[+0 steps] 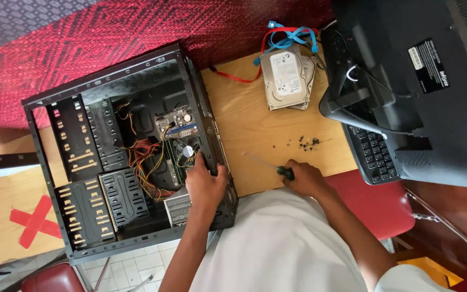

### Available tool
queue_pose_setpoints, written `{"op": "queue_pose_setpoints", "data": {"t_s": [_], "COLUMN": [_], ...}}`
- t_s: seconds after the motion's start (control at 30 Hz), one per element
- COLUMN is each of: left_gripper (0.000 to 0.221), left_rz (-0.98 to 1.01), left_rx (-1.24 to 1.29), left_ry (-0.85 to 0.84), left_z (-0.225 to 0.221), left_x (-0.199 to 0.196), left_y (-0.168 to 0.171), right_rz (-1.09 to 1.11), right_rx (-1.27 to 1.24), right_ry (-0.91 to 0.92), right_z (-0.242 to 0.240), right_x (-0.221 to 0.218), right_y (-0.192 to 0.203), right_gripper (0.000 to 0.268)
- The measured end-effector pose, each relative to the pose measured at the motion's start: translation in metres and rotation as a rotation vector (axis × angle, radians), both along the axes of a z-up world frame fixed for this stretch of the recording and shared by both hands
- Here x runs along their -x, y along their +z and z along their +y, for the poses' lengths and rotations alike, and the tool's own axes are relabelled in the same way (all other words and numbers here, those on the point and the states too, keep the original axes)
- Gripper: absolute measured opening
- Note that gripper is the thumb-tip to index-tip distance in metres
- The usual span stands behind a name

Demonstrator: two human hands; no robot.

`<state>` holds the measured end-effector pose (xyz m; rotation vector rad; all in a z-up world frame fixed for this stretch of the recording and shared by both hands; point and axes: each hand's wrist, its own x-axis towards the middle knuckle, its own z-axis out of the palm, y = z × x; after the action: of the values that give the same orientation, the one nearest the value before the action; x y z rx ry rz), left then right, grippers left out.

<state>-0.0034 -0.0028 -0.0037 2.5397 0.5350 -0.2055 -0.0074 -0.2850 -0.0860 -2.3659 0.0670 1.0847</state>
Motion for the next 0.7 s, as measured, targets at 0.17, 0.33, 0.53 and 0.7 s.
{"op": "queue_pose_setpoints", "data": {"t_s": [0.17,0.33,0.53,0.7], "left_gripper": [0.074,0.074,0.073,0.071], "left_rz": [0.015,0.008,-0.002,-0.04], "left_rx": [-0.017,-0.015,0.055,0.116], "left_ry": [0.049,0.101,0.112,0.108], "left_z": [0.002,0.005,0.003,0.006], "left_x": [0.0,0.001,0.0,0.001], "left_y": [-0.001,-0.008,0.001,0.001], "right_rz": [-0.21,-0.504,-0.53,-0.57], "right_rx": [0.013,-0.048,0.172,0.112], "right_ry": [-0.378,-0.611,-0.376,-0.402], "right_z": [-0.028,-0.042,-0.055,-0.061], "right_x": [0.003,-0.018,-0.035,-0.044], "right_y": [-0.043,-0.021,-0.039,-0.048], "right_gripper": [0.039,0.016,0.018,0.016]}}
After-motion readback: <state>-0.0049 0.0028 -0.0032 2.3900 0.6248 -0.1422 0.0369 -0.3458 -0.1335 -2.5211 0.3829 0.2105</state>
